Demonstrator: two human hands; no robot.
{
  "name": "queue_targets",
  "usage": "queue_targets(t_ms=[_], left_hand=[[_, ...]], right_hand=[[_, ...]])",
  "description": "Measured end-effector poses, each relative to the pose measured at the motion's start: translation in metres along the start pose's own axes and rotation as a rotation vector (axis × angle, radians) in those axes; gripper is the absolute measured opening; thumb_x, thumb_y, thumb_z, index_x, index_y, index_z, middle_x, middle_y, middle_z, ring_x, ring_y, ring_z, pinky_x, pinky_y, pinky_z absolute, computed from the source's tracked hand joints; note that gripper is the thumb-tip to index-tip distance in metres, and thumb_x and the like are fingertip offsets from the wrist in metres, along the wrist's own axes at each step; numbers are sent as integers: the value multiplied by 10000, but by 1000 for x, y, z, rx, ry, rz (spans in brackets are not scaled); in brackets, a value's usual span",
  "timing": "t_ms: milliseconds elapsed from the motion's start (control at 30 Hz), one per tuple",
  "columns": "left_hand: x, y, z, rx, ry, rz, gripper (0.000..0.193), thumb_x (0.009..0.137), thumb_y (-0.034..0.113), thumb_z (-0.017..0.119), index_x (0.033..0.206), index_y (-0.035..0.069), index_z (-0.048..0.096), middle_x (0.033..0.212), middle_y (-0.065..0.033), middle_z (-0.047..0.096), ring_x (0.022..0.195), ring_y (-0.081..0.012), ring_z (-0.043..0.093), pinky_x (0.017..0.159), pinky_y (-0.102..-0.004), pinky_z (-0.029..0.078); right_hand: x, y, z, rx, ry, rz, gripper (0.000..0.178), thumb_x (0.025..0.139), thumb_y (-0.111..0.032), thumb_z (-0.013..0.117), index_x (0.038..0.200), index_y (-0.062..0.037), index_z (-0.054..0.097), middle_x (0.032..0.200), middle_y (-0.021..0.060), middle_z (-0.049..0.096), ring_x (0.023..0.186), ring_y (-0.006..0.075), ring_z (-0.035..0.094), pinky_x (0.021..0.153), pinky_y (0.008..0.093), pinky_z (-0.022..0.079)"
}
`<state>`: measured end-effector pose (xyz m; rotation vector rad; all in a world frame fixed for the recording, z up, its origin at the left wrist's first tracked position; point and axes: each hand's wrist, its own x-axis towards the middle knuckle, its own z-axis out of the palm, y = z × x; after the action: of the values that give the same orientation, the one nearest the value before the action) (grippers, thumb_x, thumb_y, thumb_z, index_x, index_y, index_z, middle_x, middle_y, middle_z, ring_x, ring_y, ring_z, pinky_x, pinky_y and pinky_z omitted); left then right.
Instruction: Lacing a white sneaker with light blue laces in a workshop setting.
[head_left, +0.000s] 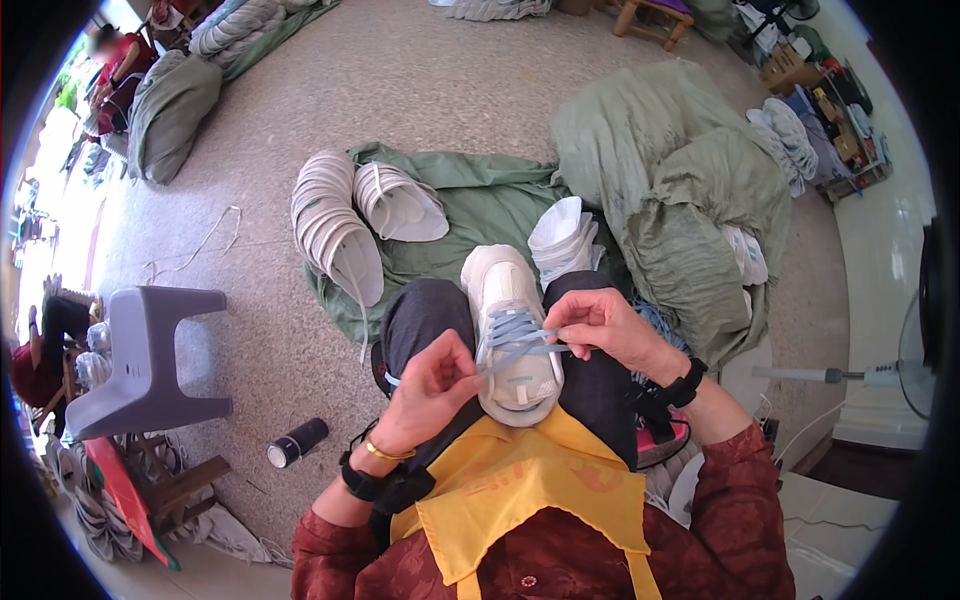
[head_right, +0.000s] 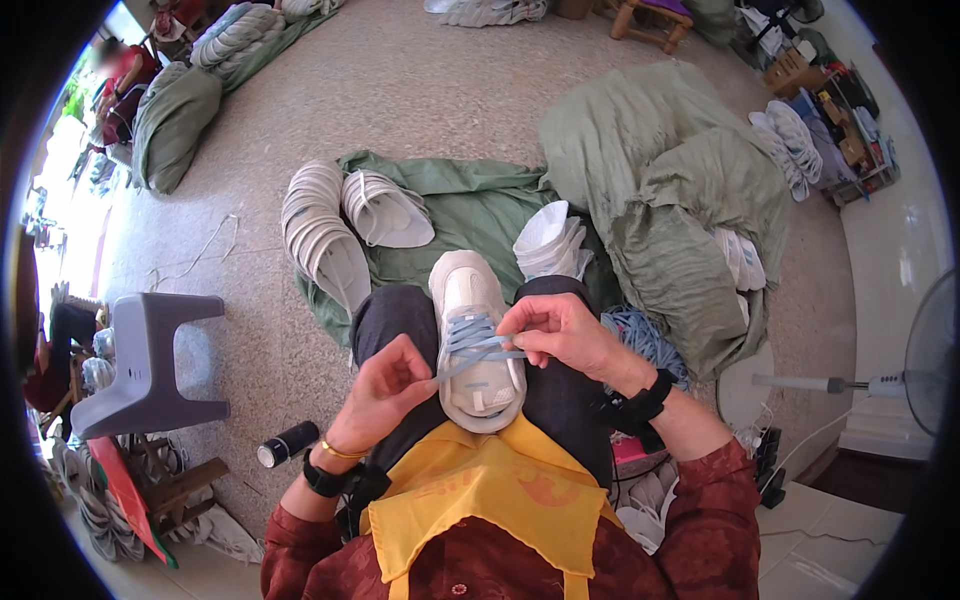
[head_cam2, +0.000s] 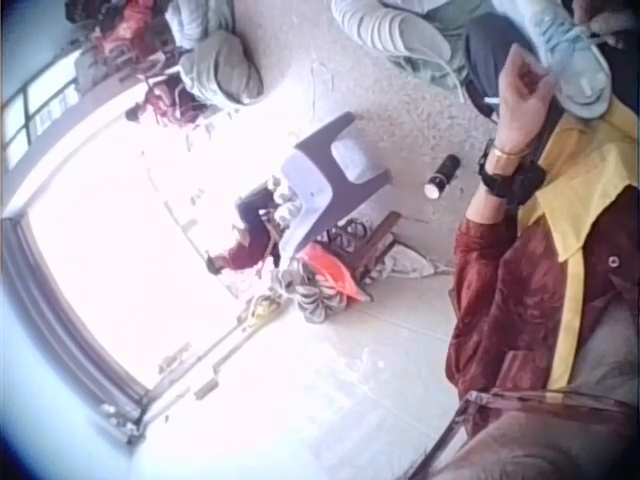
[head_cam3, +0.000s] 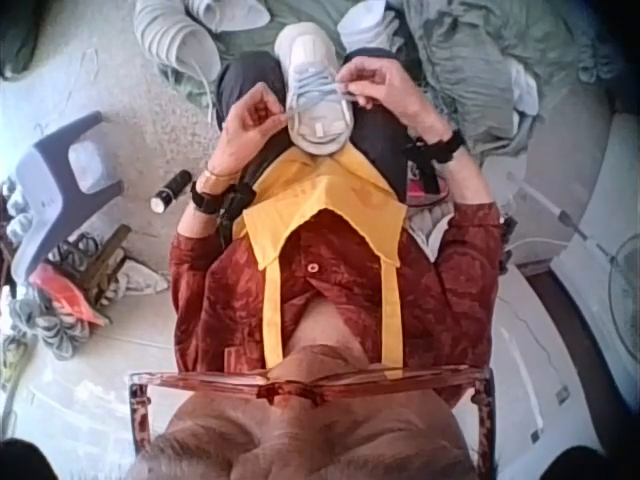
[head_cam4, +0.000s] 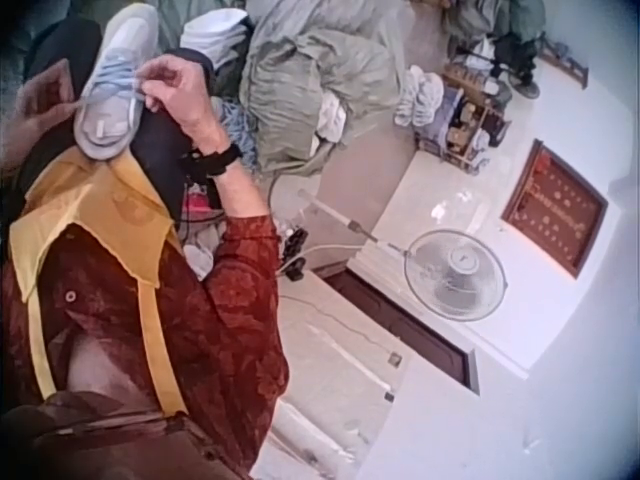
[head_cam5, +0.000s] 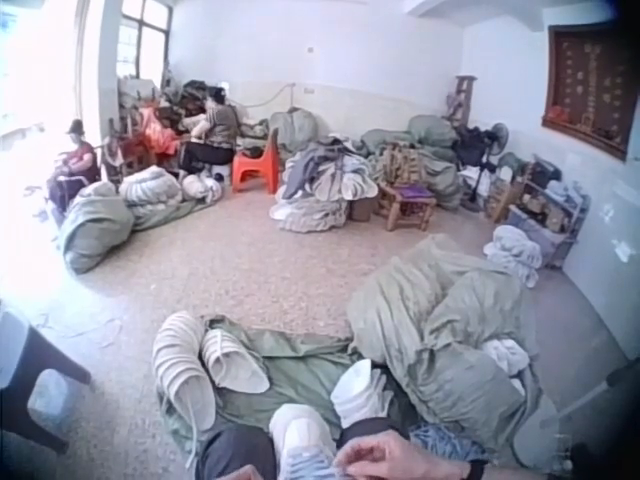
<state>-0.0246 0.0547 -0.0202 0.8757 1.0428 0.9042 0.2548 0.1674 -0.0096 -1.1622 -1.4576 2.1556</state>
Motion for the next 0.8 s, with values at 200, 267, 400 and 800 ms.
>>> queue_targets(t_ms=[200,267,400,800], left_hand=[[-23,7,-15,-59,-38,-76,192,935,-55,681,952,68,533,911,24,556,818,-58,518,745,-214,434],[-31,13,-18,-37,-8,-103,192,943,-52,679,950,69,530,899,46,543,818,-27,514,724,-200,433],[-49,20,-39,-62,24,-86,196,938,-52,686,945,71,534,894,43,544,815,-31,522,717,-201,430],[-56,22,-39,47,58,-128,150,968,-30,656,1011,77,559,887,54,554,781,-27,499,687,-197,399]], right_hand=[[3,2,11,-50,25,-41,179,936,-38,694,1110,-3,676,975,32,714,721,40,608,623,203,500],[1,6,14,-100,44,-68,190,935,-42,699,1119,-3,674,972,25,709,722,34,605,622,201,499],[-12,8,16,-374,211,-186,153,903,-49,727,1043,7,700,880,-1,712,630,24,576,573,207,462],[-21,-9,27,-634,231,-175,128,900,-103,757,950,10,721,753,60,698,577,73,581,533,254,452]])
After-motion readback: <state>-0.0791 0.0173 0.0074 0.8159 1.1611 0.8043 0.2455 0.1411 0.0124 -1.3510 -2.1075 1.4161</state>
